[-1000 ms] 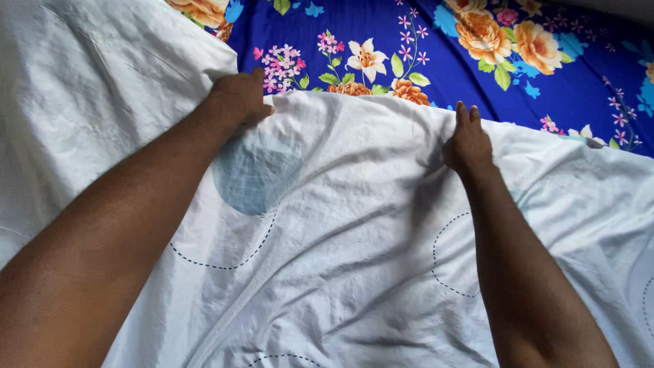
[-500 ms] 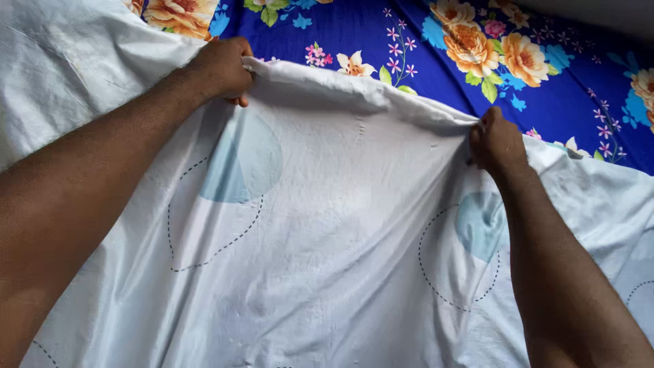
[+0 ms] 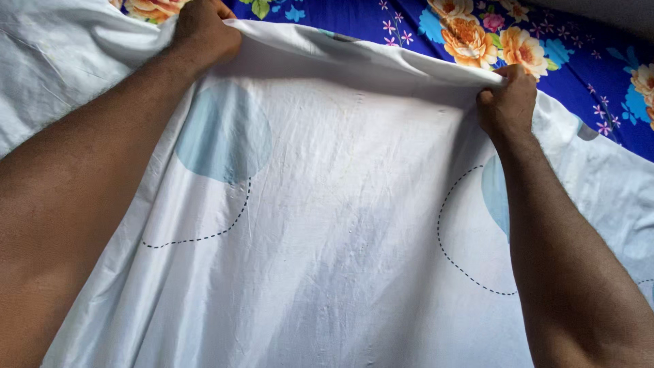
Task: The person spreads a bedsheet across a bed, smooths it by hand, and then folds the sheet on top of the bed.
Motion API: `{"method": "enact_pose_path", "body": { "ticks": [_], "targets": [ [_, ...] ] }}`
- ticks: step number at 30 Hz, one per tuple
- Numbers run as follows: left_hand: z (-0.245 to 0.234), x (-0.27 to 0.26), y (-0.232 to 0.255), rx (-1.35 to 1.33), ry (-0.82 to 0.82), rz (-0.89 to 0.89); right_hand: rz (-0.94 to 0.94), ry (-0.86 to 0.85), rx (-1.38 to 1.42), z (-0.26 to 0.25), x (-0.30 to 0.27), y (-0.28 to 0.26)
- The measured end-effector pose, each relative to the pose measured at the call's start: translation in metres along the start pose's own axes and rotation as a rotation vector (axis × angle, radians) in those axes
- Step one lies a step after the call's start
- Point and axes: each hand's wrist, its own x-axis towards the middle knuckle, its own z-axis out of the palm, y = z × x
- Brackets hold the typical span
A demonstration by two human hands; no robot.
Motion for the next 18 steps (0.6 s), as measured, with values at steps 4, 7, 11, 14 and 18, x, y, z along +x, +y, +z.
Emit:
{"method": "enact_pose_path", "body": {
  "ticks": [4, 7, 11, 14, 18],
  "targets": [
    [0.022, -0.018, -0.003, -0.191, -0.052, -0.232, 0.258, -0.129, 0.149, 0.021, -0.013, -0.003],
    [0.039, -0.022, -0.007, -0.299, 0.002, -0.199, 0.434, -0.151, 0.439, 0.038, -0.018, -0.006],
    [0.074, -0.026, -0.016, -0.324, 0.274, -0.057, 0.37, -0.072, 0.835, 0.066, -0.023, 0.007],
    [0.109, -0.047, -0.01, -0.134, 0.349, 0.162, 0.292, -0.114, 0.437, 0.089, -0.029, 0.014],
    [0.128, -0.08, -0.006, -0.058, 0.195, 0.278, 0.01, -0.163, 0.064, 0.118, -0.056, 0.01]
  ]
}}
